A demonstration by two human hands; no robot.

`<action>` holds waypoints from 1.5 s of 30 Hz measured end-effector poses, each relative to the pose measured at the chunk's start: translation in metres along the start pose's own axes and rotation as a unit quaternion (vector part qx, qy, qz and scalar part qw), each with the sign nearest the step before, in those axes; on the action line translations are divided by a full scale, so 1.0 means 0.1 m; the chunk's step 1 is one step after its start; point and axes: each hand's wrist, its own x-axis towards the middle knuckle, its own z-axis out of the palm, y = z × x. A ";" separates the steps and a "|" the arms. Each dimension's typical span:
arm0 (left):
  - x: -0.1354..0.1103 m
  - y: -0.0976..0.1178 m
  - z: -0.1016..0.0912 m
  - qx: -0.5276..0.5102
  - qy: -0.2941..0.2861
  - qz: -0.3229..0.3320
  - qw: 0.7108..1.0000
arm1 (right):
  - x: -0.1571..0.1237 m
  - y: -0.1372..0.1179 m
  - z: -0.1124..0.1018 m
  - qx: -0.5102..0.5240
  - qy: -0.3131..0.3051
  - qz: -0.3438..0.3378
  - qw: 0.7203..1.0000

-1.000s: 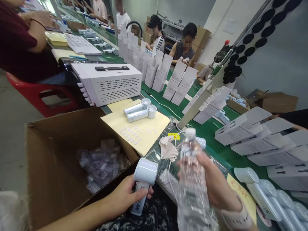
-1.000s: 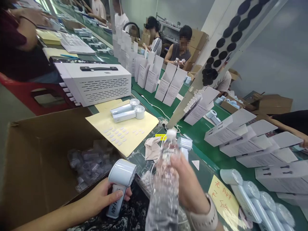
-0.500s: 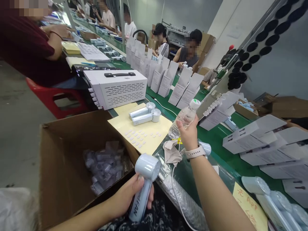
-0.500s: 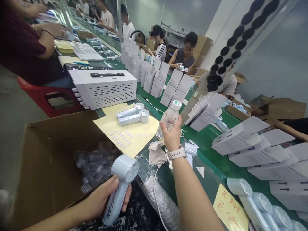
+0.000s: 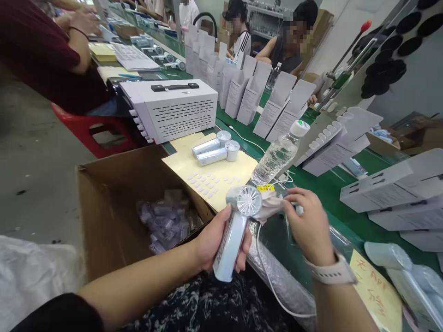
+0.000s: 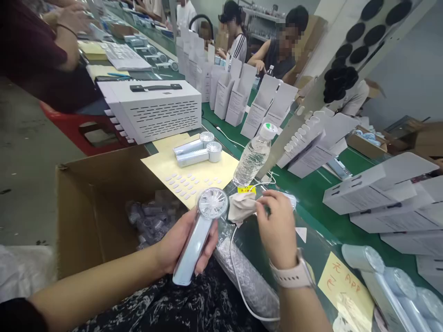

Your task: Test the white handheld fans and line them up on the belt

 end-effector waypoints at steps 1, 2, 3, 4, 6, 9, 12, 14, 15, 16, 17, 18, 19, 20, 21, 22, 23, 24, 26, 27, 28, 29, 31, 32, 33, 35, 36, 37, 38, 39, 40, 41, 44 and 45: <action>0.03 -0.01 0.03 -0.004 -0.019 -0.006 1.000 | -0.03 -0.01 -0.12 0.013 0.007 0.018 1.000; 0.05 -0.03 0.06 -0.009 -0.036 -0.011 0.999 | -0.07 -0.03 -0.24 0.047 0.015 0.041 0.998; 0.07 -0.05 0.09 -0.017 -0.049 -0.016 0.999 | -0.13 -0.05 -0.34 0.109 0.024 0.067 0.992; 0.09 -0.08 0.11 -0.021 -0.055 -0.022 0.998 | -0.20 -0.08 -0.41 0.195 0.033 0.094 0.976; 0.12 -0.15 0.16 -0.007 -0.052 -0.040 0.998 | -0.38 -0.18 -0.46 0.389 0.044 0.139 0.910; 0.16 -0.25 0.25 0.053 -0.007 -0.082 0.995 | -0.66 -0.40 -0.38 0.545 -0.018 0.196 0.815; 0.18 -0.29 0.36 0.114 0.041 -0.035 0.992 | -0.83 -0.58 -0.28 0.542 -0.080 0.227 0.805; 0.19 -0.29 0.42 0.158 0.055 0.054 0.984 | -0.86 -0.63 -0.26 0.501 -0.065 0.217 0.835; 0.19 -0.28 0.44 0.179 0.057 0.089 0.978 | -0.86 -0.63 -0.27 0.477 -0.053 0.207 0.852; 0.18 -0.28 0.46 0.197 0.055 0.114 0.972 | -0.86 -0.62 -0.27 0.458 -0.041 0.199 0.866; 0.18 -0.28 0.48 0.213 0.052 0.129 0.967 | -0.86 -0.61 -0.27 0.448 -0.029 0.198 0.871; 0.17 -0.28 0.49 0.228 0.049 0.135 0.963 | -0.87 -0.60 -0.27 0.449 -0.018 0.206 0.869; 0.16 -0.28 0.49 0.243 0.048 0.137 0.959 | -0.88 -0.59 -0.26 0.459 -0.011 0.218 0.861; 0.15 -0.28 0.50 0.258 0.052 0.141 0.954 | -0.89 -0.58 -0.25 0.474 -0.008 0.231 0.850; 0.13 -0.29 0.50 0.274 0.055 0.146 0.949 | -0.90 -0.57 -0.23 0.492 -0.011 0.243 0.836; 0.12 -0.30 0.51 0.289 0.057 0.150 0.944 | -0.91 -0.57 -0.22 0.511 -0.018 0.252 0.821; 0.11 -0.31 0.51 0.302 0.058 0.152 0.939 | -0.92 -0.57 -0.20 0.529 -0.029 0.258 0.808; 0.09 -0.32 0.51 0.312 0.057 0.152 0.936 | -0.93 -0.57 -0.18 0.546 -0.039 0.263 0.795; 0.07 -0.32 0.50 0.325 0.049 0.150 0.932 | -0.94 -0.57 -0.16 0.574 -0.052 0.274 0.770; 0.07 -0.32 0.49 0.331 0.046 0.148 0.931 | -0.94 -0.58 -0.16 0.584 -0.059 0.277 0.760; 0.06 -0.31 0.49 0.336 0.043 0.147 0.929 | -0.94 -0.58 -0.16 0.593 -0.062 0.278 0.753; 0.06 -0.31 0.48 0.341 0.041 0.145 0.928 | -0.93 -0.58 -0.16 0.600 -0.063 0.275 0.749; 0.06 -0.29 0.48 0.349 0.040 0.139 0.926 | -0.93 -0.57 -0.17 0.607 -0.071 0.266 0.745; 0.06 -0.28 0.48 0.349 0.042 0.134 0.926 | -0.93 -0.57 -0.18 0.608 -0.076 0.263 0.745; 0.06 -0.27 0.48 0.347 0.043 0.129 0.928 | -0.93 -0.56 -0.18 0.605 -0.078 0.262 0.748; 0.07 -0.27 0.49 0.335 0.046 0.121 0.933 | -0.94 -0.56 -0.18 0.593 -0.077 0.268 0.755; 0.07 -0.27 0.49 0.328 0.049 0.118 0.936 | -0.94 -0.57 -0.18 0.586 -0.068 0.273 0.760; 0.07 -0.27 0.50 0.322 0.051 0.119 0.938 | -0.94 -0.58 -0.17 0.580 -0.057 0.279 0.763; 0.07 -0.27 0.50 0.319 0.052 0.121 0.939 | -0.94 -0.59 -0.16 0.575 -0.049 0.283 0.766; 0.07 -0.27 0.50 0.318 0.050 0.124 0.939 | -0.94 -0.60 -0.16 0.573 -0.043 0.284 0.768; 0.06 -0.27 0.50 0.318 0.048 0.127 0.938 | -0.94 -0.61 -0.15 0.571 -0.040 0.281 0.770; 0.06 -0.27 0.50 0.320 0.046 0.131 0.937 | -0.93 -0.61 -0.15 0.568 -0.038 0.279 0.773; 0.05 -0.27 0.49 0.326 0.043 0.130 0.936 | -0.93 -0.62 -0.16 0.555 -0.045 0.275 0.784; 0.04 -0.27 0.48 0.325 0.043 0.128 0.936 | -0.93 -0.61 -0.16 0.550 -0.049 0.274 0.788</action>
